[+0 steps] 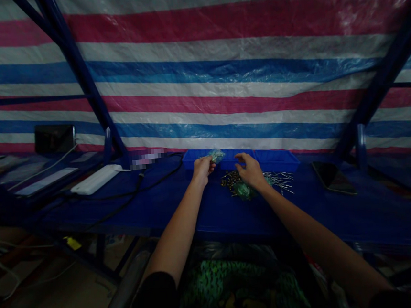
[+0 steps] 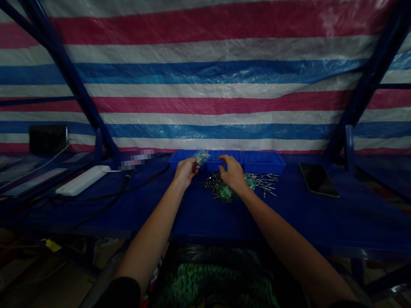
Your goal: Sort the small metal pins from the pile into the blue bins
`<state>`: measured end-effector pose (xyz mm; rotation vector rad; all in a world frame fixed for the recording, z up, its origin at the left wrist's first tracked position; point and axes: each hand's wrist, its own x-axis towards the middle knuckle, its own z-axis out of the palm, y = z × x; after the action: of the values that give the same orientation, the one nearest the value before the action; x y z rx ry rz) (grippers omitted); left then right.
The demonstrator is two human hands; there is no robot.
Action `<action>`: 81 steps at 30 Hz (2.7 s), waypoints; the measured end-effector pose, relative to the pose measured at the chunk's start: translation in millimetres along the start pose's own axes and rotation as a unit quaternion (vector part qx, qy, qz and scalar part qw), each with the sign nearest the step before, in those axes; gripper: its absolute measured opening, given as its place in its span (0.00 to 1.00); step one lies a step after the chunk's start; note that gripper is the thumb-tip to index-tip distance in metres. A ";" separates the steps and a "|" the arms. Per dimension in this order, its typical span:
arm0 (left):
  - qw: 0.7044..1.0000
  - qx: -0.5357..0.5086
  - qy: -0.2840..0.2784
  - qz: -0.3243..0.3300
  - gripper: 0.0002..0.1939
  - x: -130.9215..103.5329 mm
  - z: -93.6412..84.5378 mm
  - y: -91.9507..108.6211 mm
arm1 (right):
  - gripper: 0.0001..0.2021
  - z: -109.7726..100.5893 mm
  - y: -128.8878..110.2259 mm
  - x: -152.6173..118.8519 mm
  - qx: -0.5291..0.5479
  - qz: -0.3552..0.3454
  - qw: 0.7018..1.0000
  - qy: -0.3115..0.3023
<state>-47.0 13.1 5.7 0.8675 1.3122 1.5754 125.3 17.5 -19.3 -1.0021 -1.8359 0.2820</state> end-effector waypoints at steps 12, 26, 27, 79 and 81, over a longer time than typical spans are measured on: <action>0.990 -0.129 -0.022 0.053 0.02 12.1 -4.6 -1.7 | 0.09 -0.5 3.2 0.5 -0.114 -0.013 0.990 -0.082; 0.947 0.220 -0.089 0.217 0.06 5.4 14.2 -31.4 | 0.11 -52.5 23.5 -0.2 -0.036 -0.017 0.971 -0.238; 0.944 0.228 -0.093 0.221 0.07 5.3 14.7 -32.2 | 0.13 -52.1 21.7 -2.8 -0.037 -0.033 0.967 -0.250; 0.976 0.014 -0.215 -0.001 0.04 -30.6 23.9 -5.8 | 0.06 -23.6 -20.4 -9.4 -0.081 -0.092 0.991 -0.058; 0.978 0.018 -0.209 0.018 0.05 -29.1 22.5 -5.4 | 0.08 -22.7 -17.7 -8.4 -0.040 -0.038 0.998 -0.032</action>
<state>-14.9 -5.6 5.5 1.1764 1.0275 1.3061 136.8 -5.1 -3.4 -0.9846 -1.9524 0.1984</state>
